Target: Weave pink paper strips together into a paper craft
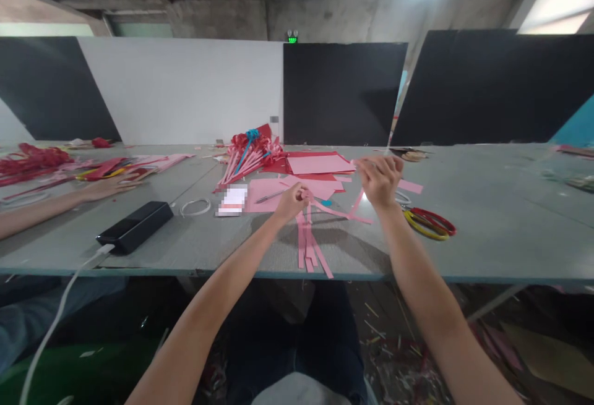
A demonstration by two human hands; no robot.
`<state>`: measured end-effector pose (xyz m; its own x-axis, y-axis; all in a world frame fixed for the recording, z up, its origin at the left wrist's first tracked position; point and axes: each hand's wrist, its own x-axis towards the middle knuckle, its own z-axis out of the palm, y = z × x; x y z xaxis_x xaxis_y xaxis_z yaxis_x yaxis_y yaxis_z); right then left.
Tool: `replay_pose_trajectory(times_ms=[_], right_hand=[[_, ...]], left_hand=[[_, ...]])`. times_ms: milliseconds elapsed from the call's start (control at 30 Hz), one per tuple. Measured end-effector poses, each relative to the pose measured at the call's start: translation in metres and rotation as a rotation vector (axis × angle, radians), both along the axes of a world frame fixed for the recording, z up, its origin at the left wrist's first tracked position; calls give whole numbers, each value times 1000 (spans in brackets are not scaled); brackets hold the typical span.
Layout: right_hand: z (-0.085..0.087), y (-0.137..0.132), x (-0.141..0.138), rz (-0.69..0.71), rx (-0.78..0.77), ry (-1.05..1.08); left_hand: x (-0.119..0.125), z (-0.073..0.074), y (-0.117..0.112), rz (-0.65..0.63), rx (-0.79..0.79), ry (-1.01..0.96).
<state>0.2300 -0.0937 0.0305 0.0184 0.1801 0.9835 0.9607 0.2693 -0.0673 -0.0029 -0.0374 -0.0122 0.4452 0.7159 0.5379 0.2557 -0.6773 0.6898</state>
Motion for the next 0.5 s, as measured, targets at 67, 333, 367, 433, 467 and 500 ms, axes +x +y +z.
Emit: replay_pose_trajectory(times_ms=[67,333,367,433,467,500], right_hand=[[5,6,13,45,84,210],[47,1,93,60,257,871],[51,-3,92,29,232,771],[50,-6,78,43,107,524],[46,-5,67,92,11,401],[39,-2,53,162,-99,320]], left_hand=[[0,-1,2,-12,-26,-3],[-1,6,-6,1,-178,-145],[-2,8,-8,-13,-213,-160],[-2,11,-12,-49,-264,-156],[-2,12,-12,-64,-276,-142],[-2,12,-13,-72,-276,-123]])
